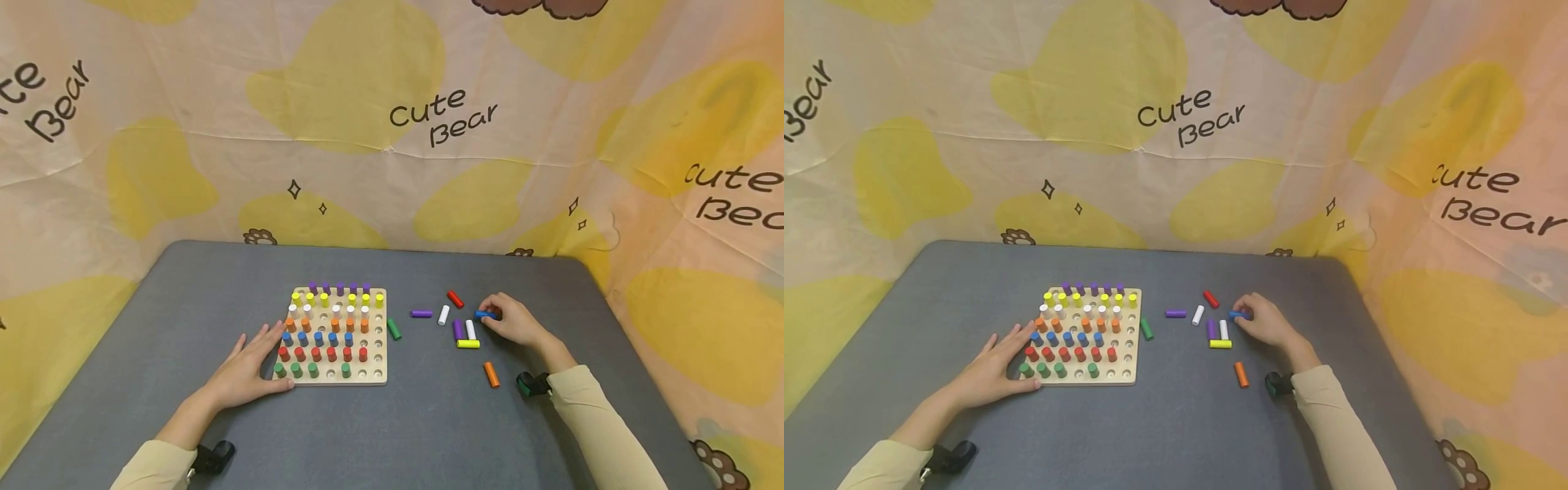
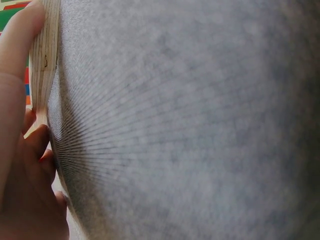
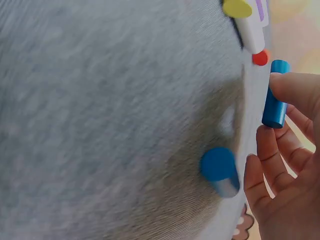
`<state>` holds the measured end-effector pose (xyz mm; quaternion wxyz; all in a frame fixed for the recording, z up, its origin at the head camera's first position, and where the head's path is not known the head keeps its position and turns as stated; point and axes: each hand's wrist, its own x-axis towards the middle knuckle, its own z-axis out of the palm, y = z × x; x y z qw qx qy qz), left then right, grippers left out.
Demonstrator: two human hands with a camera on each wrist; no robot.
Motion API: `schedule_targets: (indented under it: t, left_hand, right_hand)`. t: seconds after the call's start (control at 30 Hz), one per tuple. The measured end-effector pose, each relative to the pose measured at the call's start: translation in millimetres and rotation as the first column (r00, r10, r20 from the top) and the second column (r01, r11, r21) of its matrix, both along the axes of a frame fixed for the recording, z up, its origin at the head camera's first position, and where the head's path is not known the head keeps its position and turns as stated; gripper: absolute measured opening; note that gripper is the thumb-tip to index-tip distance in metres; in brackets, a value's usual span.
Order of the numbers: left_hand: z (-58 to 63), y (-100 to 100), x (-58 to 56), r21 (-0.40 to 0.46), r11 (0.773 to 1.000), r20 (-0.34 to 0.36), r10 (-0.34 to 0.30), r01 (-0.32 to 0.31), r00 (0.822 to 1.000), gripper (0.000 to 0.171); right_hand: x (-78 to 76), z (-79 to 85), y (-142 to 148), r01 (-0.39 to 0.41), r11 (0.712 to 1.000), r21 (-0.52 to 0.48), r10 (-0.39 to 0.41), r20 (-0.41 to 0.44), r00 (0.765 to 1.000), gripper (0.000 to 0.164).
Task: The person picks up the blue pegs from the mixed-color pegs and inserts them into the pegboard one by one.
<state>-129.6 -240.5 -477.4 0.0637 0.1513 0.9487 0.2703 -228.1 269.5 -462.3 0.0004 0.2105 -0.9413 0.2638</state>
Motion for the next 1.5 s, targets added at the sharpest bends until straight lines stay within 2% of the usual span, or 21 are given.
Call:
schedule_targets:
  t: [0.23,0.63,1.0,1.23,1.5]
  left_hand:
    - [-1.5,-0.3,-0.2,-0.004,1.000,-0.005,-0.003,0.003,1.000,0.107]
    - [-3.2,-1.1,-1.2,0.000,1.000,-0.001,-0.001,0.001,1.000,0.107]
    - [-2.1,-1.1,-1.0,0.005,1.000,-0.006,-0.007,0.007,1.000,0.106]
    - [-2.5,-0.9,-0.5,0.008,1.000,-0.001,-0.005,0.005,1.000,0.106]
    - [-1.5,-1.1,-0.5,0.011,1.000,0.000,-0.004,0.004,1.000,0.106]
  right_hand:
    - [-1.0,9.2,-12.9,-0.024,0.999,-0.029,0.023,-0.025,0.999,0.013]
    - [4.3,14.6,-38.3,-0.074,0.996,-0.050,0.074,-0.002,0.997,0.015]
    - [11.8,18.1,-68.0,-0.140,0.989,-0.048,0.142,0.055,0.988,0.022]
    - [12.0,15.4,-87.2,-0.193,0.981,-0.030,0.193,0.018,0.981,0.024]
    - [12.0,14.4,-108.0,-0.243,0.966,-0.089,0.242,-0.015,0.970,0.021]
